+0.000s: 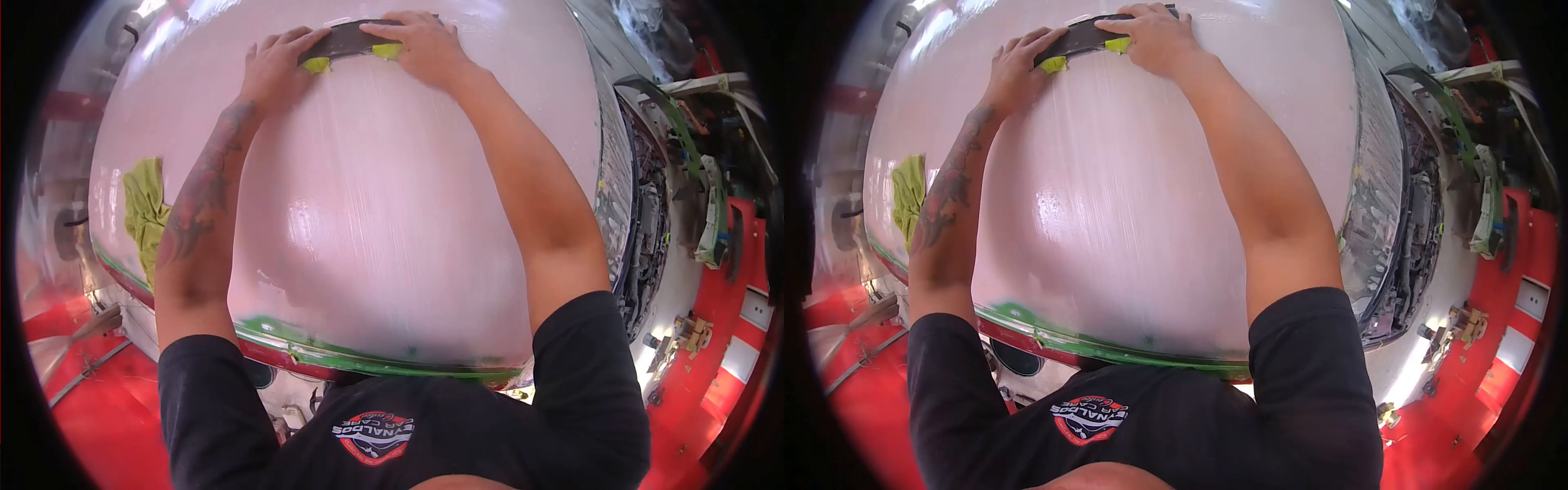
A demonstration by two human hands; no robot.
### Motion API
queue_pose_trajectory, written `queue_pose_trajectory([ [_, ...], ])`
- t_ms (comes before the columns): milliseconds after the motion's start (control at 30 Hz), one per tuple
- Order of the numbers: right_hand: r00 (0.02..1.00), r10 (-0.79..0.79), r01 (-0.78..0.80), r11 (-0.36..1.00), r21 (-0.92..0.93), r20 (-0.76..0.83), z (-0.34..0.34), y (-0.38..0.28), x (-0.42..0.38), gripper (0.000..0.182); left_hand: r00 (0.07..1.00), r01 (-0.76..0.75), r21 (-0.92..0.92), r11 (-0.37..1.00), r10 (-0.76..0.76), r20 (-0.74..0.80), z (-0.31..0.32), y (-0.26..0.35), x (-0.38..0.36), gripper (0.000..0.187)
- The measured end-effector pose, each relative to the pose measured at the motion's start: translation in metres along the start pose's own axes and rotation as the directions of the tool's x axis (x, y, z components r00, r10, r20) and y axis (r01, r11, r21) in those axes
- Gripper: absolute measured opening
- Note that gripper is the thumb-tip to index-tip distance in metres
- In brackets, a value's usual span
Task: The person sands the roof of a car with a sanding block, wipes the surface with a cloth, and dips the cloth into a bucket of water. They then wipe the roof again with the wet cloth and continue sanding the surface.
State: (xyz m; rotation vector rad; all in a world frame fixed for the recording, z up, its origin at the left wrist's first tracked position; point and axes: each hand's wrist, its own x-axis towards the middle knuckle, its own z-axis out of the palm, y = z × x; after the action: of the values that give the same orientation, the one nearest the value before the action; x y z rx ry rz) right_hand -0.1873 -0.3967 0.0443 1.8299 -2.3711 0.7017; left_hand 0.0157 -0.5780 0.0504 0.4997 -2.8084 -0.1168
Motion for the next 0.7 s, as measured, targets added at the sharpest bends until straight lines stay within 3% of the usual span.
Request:
queue_pose_trajectory([
  [67, 0.999, -0.01, 0.007, 0.998, -0.059, -0.054, 0.003, -0.013, -0.065, 0.061, 0.999, -0.039, -0.031, 0.999, 0.039, 0.014, -0.022, 0.046, -0.048, 0.057],
  [133, 0.999, 0.035, -0.035, 0.999, 0.011, 0.006, -0.031, -0.052, -0.146, 0.063, 0.998, -0.063, -0.137, 0.989, 0.065, 0.01, -0.041, 0.099, -0.112, 0.06],
  [233, 0.994, 0.103, -0.104, 0.994, 0.039, 0.028, -0.068, -0.118, -0.275, 0.059, 0.989, -0.038, -0.262, 0.964, 0.075, 0.131, -0.066, 0.178, -0.217, 0.071],
  [333, 0.971, 0.24, -0.239, 0.971, -0.019, 0.027, -0.082, -0.179, -0.401, 0.051, 0.948, -0.15, -0.367, 0.918, 0.239, 0.211, -0.077, 0.223, -0.292, 0.074],
  [400, 0.929, 0.37, -0.37, 0.929, -0.015, 0.001, -0.086, -0.205, -0.438, 0.053, 0.893, -0.267, -0.387, 0.883, 0.377, 0.246, -0.078, 0.235, -0.298, 0.076],
  [500, 0.958, 0.284, -0.28, 0.956, -0.093, 0.037, -0.088, -0.168, -0.418, 0.055, 0.885, -0.283, -0.368, 0.886, 0.389, 0.255, -0.066, 0.233, -0.27, 0.079],
  [600, 0.986, 0.169, -0.168, 0.985, -0.042, 0.012, -0.085, -0.095, -0.328, 0.064, 0.926, -0.241, -0.299, 0.923, 0.311, 0.212, -0.054, 0.21, -0.192, 0.091],
  [700, 0.999, 0.034, -0.033, 0.999, -0.041, 0.018, -0.07, -0.011, -0.202, 0.068, 0.973, -0.195, -0.12, 0.973, 0.207, 0.1, -0.024, 0.162, -0.093, 0.072],
])
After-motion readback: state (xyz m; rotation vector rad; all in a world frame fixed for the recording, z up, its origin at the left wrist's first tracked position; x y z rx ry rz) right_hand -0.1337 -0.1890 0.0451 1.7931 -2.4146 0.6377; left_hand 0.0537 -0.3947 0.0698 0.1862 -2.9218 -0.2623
